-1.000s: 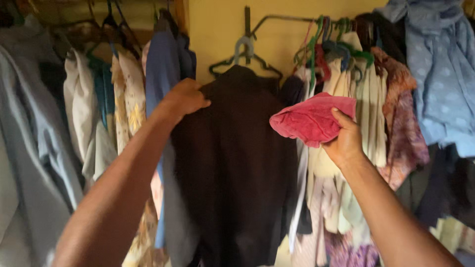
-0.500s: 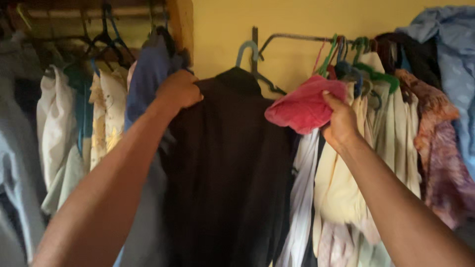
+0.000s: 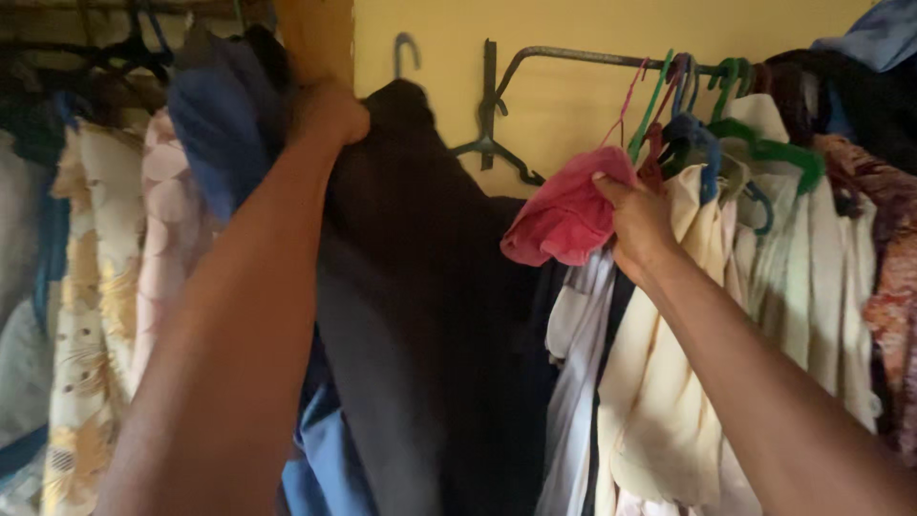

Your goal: The person picks up a pink cloth from a pile, attaches it to a blue plastic hanger, and then hangs both the hanger and a black garment on a rack inside a closet.

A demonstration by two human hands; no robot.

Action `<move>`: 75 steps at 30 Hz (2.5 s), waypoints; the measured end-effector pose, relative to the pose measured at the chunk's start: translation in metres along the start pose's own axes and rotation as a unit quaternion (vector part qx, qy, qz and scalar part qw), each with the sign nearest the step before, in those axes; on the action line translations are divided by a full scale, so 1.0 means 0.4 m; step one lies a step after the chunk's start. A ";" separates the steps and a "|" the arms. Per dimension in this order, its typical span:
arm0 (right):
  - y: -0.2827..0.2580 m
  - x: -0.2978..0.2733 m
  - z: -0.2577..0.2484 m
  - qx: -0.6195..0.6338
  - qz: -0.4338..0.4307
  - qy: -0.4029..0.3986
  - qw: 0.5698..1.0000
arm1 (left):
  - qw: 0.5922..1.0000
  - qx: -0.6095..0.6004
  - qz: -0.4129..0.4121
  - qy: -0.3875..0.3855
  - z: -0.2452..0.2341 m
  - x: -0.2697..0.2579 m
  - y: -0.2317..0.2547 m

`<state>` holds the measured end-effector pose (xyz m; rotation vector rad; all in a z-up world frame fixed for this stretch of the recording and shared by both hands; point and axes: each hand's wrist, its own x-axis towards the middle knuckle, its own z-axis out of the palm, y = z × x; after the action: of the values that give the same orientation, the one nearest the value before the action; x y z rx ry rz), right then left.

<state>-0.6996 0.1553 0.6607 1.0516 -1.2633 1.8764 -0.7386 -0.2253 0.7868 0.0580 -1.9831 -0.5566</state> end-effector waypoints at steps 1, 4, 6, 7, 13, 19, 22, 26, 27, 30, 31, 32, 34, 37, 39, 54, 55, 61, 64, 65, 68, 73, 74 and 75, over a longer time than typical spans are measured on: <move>0.003 0.006 0.005 -0.024 0.025 0.020 0.999 | 1.000 0.013 0.005 -0.019 0.019 0.035 -0.005; -0.019 0.030 0.024 -0.143 0.117 0.055 0.981 | 0.995 0.072 0.033 -0.060 0.090 0.149 -0.012; -0.042 0.039 0.041 -0.165 0.099 0.041 0.980 | 0.973 0.177 0.113 -0.096 0.141 0.231 -0.009; -0.049 0.049 0.054 -0.184 0.084 0.024 0.979 | 0.932 0.282 0.188 -0.131 0.165 0.272 -0.010; -0.046 0.101 0.079 -0.382 -0.004 0.034 0.923 | 0.940 0.209 0.185 -0.197 0.311 0.409 -0.019; -0.027 0.181 0.072 -0.289 0.043 -0.006 0.956 | 0.942 0.107 0.241 -0.209 0.387 0.474 -0.040; -0.004 0.212 0.063 -0.371 0.073 0.016 0.926 | 0.971 -0.115 0.073 -0.198 0.417 0.487 -0.009; 0.002 0.215 0.057 -0.423 0.054 -0.002 0.904 | 0.954 0.098 0.182 -0.216 0.464 0.510 0.023; 0.001 0.214 0.061 -0.504 0.064 0.023 0.861 | 0.940 0.157 0.211 -0.218 0.501 0.497 0.022; 0.000 0.203 0.069 -0.599 0.085 0.048 0.795 | 0.934 0.130 0.216 -0.252 0.610 0.452 -0.002; -0.002 0.205 0.067 -0.615 0.088 0.049 0.782 | 0.942 0.048 0.190 -0.273 0.634 0.445 0.000; 0.000 0.207 0.062 -0.617 0.091 0.050 0.780 | 0.941 0.046 0.191 -0.277 0.652 0.432 0.000; 0.007 0.215 0.048 -0.649 0.061 0.006 0.758 | 0.935 0.129 0.198 -0.265 0.665 0.398 -0.005; 0.028 0.225 0.021 -0.672 0.023 0.002 0.741 | 0.974 -0.056 0.042 -0.218 0.625 0.294 -0.024; 0.053 0.237 0.008 -0.723 -0.023 -0.008 0.691 | 0.976 -0.032 0.062 -0.204 0.594 0.239 0.012; 0.062 0.197 0.005 -0.816 -0.164 -0.101 0.545 | 0.957 0.069 0.252 -0.125 0.581 0.046 0.159; 0.060 0.199 -0.002 -0.811 -0.164 -0.096 0.554 | 0.959 0.079 0.239 -0.129 0.584 0.048 0.164; 0.062 0.192 -0.016 -0.808 -0.190 -0.136 0.541 | 0.964 0.083 0.232 -0.104 0.597 0.039 0.173; 0.059 0.177 -0.004 -0.754 -0.230 -0.116 0.605 | 0.955 0.097 0.242 -0.139 0.588 0.038 0.156; 0.058 0.172 -0.001 -0.752 -0.236 -0.113 0.605 | 0.956 0.099 0.243 -0.132 0.588 0.039 0.152; 0.045 0.163 0.011 -0.713 -0.271 -0.059 0.644 | 0.947 0.134 0.259 -0.137 0.597 0.019 0.129; 0.011 0.154 0.015 -0.632 -0.297 -0.067 0.712 | 0.952 0.133 0.235 -0.145 0.610 -0.033 0.101; 0.005 0.148 0.015 -0.633 -0.297 -0.062 0.712 | 0.951 0.133 0.240 -0.145 0.602 -0.024 0.108; -0.001 0.141 0.016 -0.612 -0.268 -0.035 0.744 | 0.948 0.133 0.229 -0.177 0.589 -0.009 0.119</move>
<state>-0.7243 0.1533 0.7116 0.5806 -1.5811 0.3119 -0.9301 -0.0975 0.7174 -0.3520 -2.3113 0.0105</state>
